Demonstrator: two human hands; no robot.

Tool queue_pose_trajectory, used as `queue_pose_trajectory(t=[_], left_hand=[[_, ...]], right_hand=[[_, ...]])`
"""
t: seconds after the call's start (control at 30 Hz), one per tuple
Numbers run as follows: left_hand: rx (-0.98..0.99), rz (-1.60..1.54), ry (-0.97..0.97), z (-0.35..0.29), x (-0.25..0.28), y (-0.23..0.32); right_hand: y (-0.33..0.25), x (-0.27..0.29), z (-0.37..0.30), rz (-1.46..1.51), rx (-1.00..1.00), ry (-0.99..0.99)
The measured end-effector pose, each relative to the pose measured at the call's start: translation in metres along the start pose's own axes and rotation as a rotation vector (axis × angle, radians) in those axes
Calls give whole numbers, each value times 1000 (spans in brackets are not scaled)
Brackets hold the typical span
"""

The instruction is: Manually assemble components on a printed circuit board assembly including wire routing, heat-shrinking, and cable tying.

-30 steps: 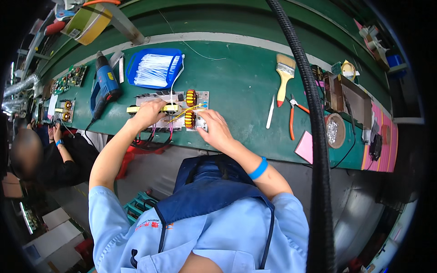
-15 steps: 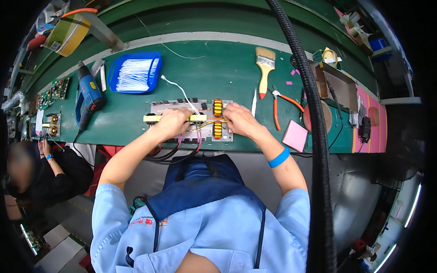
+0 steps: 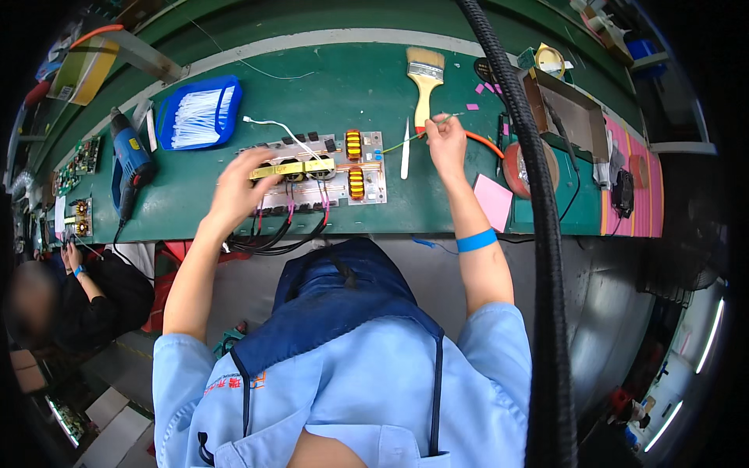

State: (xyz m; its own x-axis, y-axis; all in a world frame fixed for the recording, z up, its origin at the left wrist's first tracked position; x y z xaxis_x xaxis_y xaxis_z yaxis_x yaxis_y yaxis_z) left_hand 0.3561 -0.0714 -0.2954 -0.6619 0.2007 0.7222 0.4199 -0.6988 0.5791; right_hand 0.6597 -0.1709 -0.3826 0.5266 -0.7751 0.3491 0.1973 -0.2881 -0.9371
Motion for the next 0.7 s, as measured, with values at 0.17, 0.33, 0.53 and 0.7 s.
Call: queue_pose_trajectory(t=[0.17, 0.33, 0.53, 0.7], left_hand=[[431, 22, 149, -74, 37, -47], [438, 180, 37, -130, 22, -65], [490, 47, 5, -152, 25, -78], [686, -336, -129, -177, 27, -83]], right_hand=[[-22, -5, -2, -765, 401, 99], [-20, -16, -13, -821, 592, 15], [-100, -17, -97, 127, 354, -128], [-110, -121, -228, 530, -380, -902]])
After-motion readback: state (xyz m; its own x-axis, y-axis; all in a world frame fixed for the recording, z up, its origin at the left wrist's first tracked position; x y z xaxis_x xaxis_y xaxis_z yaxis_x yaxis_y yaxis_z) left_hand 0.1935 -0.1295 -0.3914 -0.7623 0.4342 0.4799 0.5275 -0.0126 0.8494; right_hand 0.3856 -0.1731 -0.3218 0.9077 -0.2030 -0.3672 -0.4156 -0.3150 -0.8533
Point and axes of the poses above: each hand's wrist, its own z-axis towards the middle knuckle, its own x-axis out of the back of the hand, y = z × x, the point moved 4 cm from there along z, towards the middle knuckle, and after that the axes turned 10 degrees about y, right-handed, at the moved point
